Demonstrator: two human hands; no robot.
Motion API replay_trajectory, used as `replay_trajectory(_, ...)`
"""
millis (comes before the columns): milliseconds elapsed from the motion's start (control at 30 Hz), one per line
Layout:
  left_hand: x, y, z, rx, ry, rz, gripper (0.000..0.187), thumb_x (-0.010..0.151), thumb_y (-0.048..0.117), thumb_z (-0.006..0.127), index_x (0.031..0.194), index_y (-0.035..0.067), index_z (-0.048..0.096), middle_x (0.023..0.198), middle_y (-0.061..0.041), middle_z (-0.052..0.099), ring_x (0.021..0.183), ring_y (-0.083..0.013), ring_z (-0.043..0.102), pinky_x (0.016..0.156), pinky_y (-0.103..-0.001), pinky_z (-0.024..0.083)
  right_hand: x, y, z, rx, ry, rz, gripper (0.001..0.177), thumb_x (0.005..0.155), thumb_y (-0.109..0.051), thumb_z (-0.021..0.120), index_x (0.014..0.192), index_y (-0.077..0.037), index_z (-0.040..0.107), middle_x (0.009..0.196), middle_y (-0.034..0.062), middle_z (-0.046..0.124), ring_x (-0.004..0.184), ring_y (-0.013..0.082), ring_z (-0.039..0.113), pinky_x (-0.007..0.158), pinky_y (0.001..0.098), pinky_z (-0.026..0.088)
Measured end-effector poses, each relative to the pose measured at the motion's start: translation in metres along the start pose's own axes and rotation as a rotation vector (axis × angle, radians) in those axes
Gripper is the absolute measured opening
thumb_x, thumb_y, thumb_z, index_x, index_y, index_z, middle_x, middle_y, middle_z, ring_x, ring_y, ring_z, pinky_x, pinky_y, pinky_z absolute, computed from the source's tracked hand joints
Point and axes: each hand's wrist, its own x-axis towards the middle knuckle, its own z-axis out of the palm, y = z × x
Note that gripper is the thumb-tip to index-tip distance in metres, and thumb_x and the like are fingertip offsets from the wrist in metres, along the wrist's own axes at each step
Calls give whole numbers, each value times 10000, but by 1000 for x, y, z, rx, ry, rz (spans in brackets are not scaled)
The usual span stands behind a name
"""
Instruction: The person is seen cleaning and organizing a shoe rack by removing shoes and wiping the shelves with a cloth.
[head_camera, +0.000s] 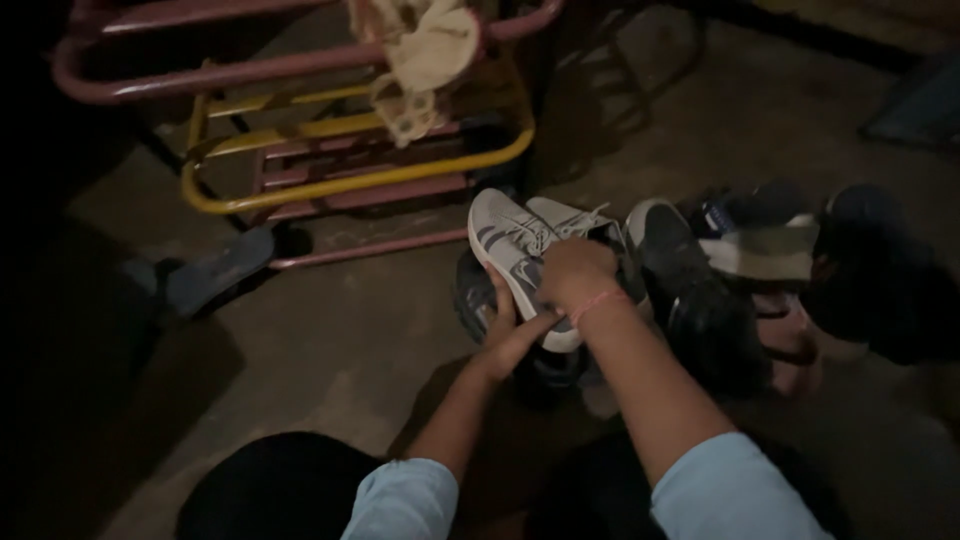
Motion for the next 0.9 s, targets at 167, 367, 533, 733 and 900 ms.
replay_trajectory(167, 41, -13, 32, 179, 34, 9, 1367, 878, 466, 753, 1538, 186, -411, 1657, -247, 311, 1503, -417, 237, 1207, -401, 248, 4, 42, -14, 41, -2, 47, 387, 734, -305, 852, 1054, -92, 807, 1119, 136, 765, 1035, 290, 753, 846, 393, 616)
replay_trajectory(367, 77, -17, 65, 91, -16, 10, 1412, 757, 559, 728, 1522, 260, -420, 1638, -311, 269, 1541, -476, 183, 1228, -420, 235, 31, 89, -5, 47, 27, 60, 419, 786, -306, 828, 1151, -108, 776, 1203, 136, 742, 1100, 300, 730, 881, 400, 601)
replay_trajectory(533, 106, -28, 89, 209, 63, -38, 1424, 787, 543, 773, 1538, 315, -414, 1664, -389, 19, 1569, -491, -12, 1247, -440, 130, 33, 115, -21, 50, -32, 73, 463, 776, -320, 853, 1177, -111, 753, 1222, 135, 732, 1116, 300, 722, 901, 397, 590)
replay_trajectory(733, 112, -16, 117, 159, 19, 44, 1407, 774, 525, 748, 1547, 287, -403, 1662, -353, 120, 1542, -428, 274, 1231, -394, 271, 36, 143, -26, 45, -13, 124, 370, 788, -285, 833, 1105, -95, 806, 1165, 133, 778, 1058, 302, 746, 876, 392, 606)
replay_trajectory(900, 105, 12, 122, -3, -65, -62, 1451, 745, 489, 779, 1523, 226, -418, 1671, -198, 266, 1511, -349, 334, 1189, -377, 308, 33, 147, -32, 20, -61, 178, 382, 808, -333, 834, 1096, -90, 773, 1140, 138, 754, 1022, 296, 756, 839, 394, 621)
